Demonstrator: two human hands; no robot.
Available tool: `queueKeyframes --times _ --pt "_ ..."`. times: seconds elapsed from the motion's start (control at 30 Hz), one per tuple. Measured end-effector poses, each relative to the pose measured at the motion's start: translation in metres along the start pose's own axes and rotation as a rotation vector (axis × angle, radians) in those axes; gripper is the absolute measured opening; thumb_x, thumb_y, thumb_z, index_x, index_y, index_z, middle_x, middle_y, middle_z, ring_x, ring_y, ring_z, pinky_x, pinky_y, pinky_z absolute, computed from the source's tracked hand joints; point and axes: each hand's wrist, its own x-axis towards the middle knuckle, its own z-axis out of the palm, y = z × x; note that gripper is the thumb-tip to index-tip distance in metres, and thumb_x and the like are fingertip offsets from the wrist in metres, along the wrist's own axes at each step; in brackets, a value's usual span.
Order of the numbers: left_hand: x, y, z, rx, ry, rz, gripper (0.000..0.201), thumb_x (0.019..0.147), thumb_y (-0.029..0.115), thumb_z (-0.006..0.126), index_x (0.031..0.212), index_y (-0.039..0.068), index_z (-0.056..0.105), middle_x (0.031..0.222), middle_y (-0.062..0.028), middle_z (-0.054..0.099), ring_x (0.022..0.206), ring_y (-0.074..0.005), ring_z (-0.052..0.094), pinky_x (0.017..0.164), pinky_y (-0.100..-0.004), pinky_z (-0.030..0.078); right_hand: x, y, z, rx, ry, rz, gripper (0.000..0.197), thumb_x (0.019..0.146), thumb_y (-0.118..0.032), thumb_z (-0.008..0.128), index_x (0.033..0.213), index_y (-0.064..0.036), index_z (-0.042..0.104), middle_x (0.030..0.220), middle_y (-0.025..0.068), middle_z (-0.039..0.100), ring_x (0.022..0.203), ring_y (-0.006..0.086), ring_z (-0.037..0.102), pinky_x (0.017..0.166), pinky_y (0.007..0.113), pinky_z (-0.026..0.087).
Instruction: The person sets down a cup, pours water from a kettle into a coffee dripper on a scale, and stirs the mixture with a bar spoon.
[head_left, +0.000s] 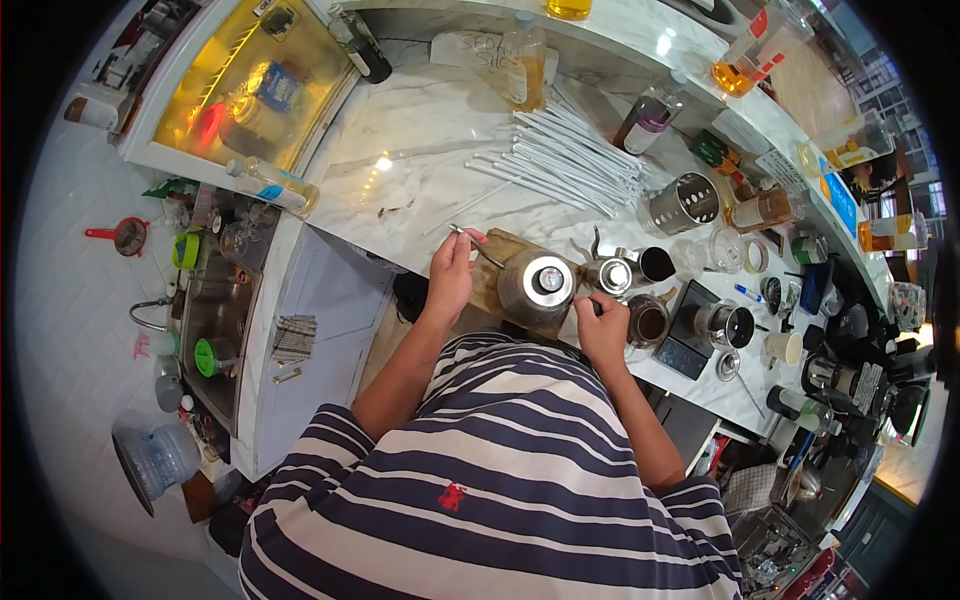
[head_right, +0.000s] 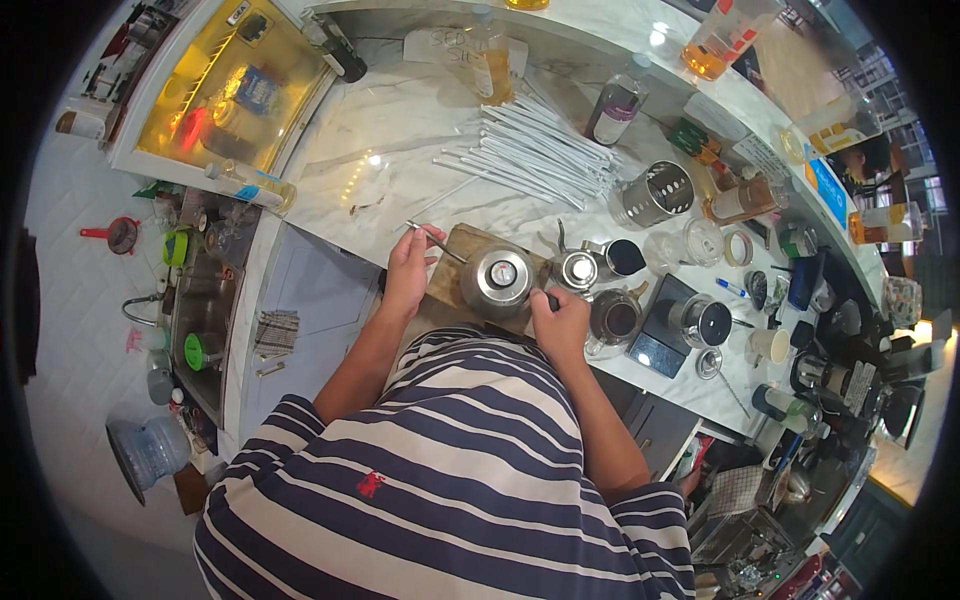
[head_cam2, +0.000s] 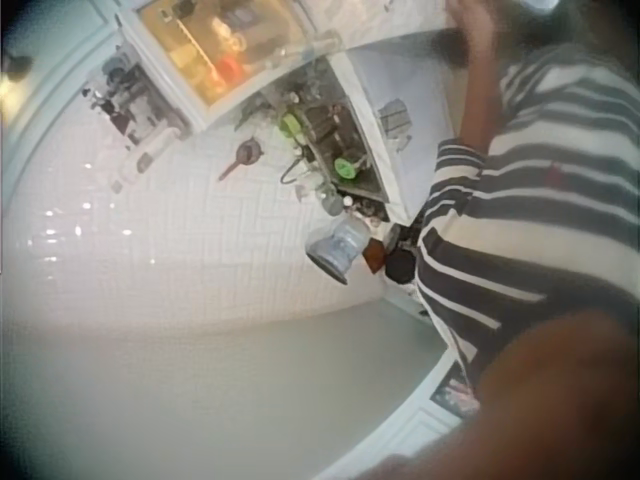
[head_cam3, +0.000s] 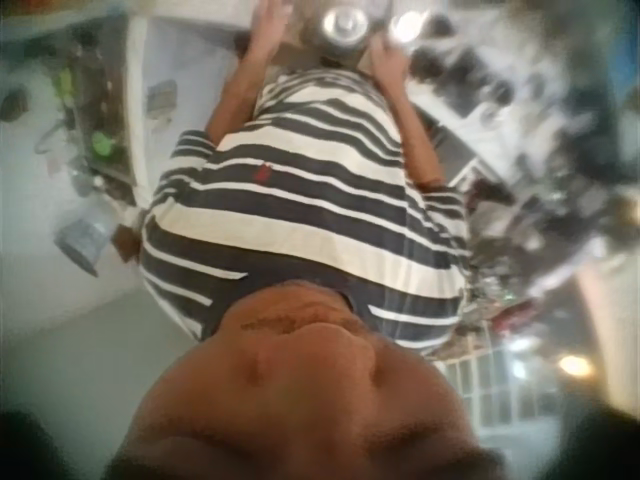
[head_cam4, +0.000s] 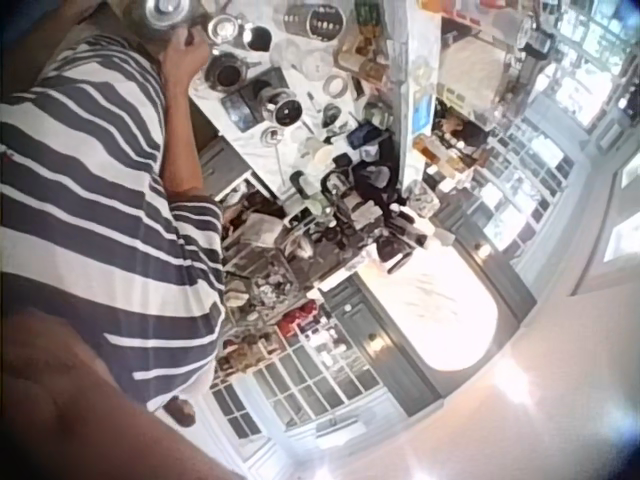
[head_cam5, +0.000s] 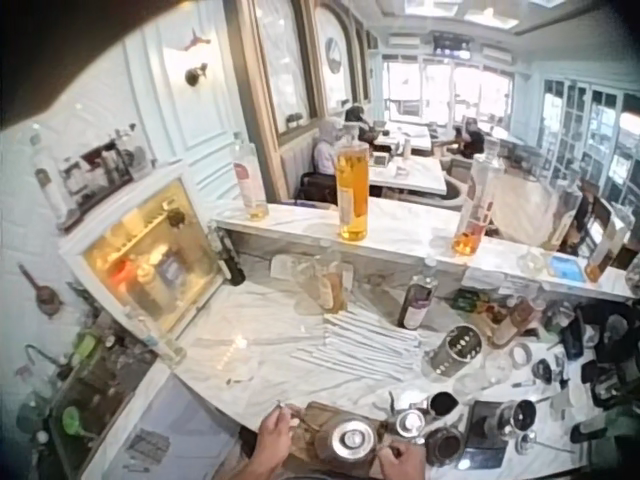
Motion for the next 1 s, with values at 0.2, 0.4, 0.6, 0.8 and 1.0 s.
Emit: queueKeyframes --times 0.2,0.4,0.6,0.8,1.0 --pt "-0.009 0.028 -0.017 -0.22 -0.053 0.313 0.042 0.117 0.039 0.037 0.116 0.006 0.063 0.108 -0.0087 0.068 0.104 -0.0204 0.066 0.095 -0.0384 0.051 -0.006 -0.071 -0.024 0.099 0.062 -0.102 0.031 0.085 -0.018 0.073 0.069 0.0064 0.064 0.053 0.0006 0.044 0.054 0.0081 0.04 0.049 0.032 0.032" --pt "-0.008 0.07 -0.019 -0.523 -0.226 0.361 0.049 0.114 0.05 0.039 0.107 0.006 0.06 0.088 -0.0045 0.06 0.084 -0.0184 0.06 0.093 -0.0409 0.053 -0.002 -0.113 -0.043 0.304 0.027 -0.07 0.034 0.093 -0.019 0.074 0.068 0.003 0.066 0.06 -0.0071 0.049 0.058 0.0048 0.039 0.052 0.029 0.027" --pt "-0.007 0.079 -0.011 -0.616 -0.23 0.352 0.051 0.113 0.052 0.04 0.103 0.007 0.06 0.085 -0.0046 0.058 0.082 -0.0203 0.06 0.09 -0.0411 0.052 -0.006 -0.143 -0.054 0.281 0.062 -0.132 0.031 0.089 -0.022 0.087 0.071 -0.0016 0.073 0.062 -0.0096 0.052 0.06 0.0024 0.039 0.054 0.026 0.025" --pt "-0.022 0.074 -0.002 -0.16 -0.175 0.564 0.061 0.112 0.047 0.05 0.152 0.001 0.042 0.133 -0.0154 0.058 0.126 -0.0253 0.055 0.113 -0.0417 0.041 -0.002 -0.145 -0.055 0.363 0.111 -0.128 0.036 0.093 -0.02 0.081 0.066 -0.0017 0.067 0.06 -0.0091 0.049 0.058 0.0022 0.038 0.053 0.026 0.025" --pt "-0.049 0.065 0.0 -0.18 -0.438 0.221 0.071 0.111 0.046 0.053 0.165 0.007 0.028 0.145 -0.014 0.055 0.131 -0.0186 0.052 0.11 -0.0356 0.04 -0.006 -0.152 -0.056 0.35 0.169 -0.157 0.04 0.095 -0.021 0.077 0.064 0.0004 0.064 0.06 -0.0083 0.048 0.058 0.0025 0.038 0.052 0.027 0.026"
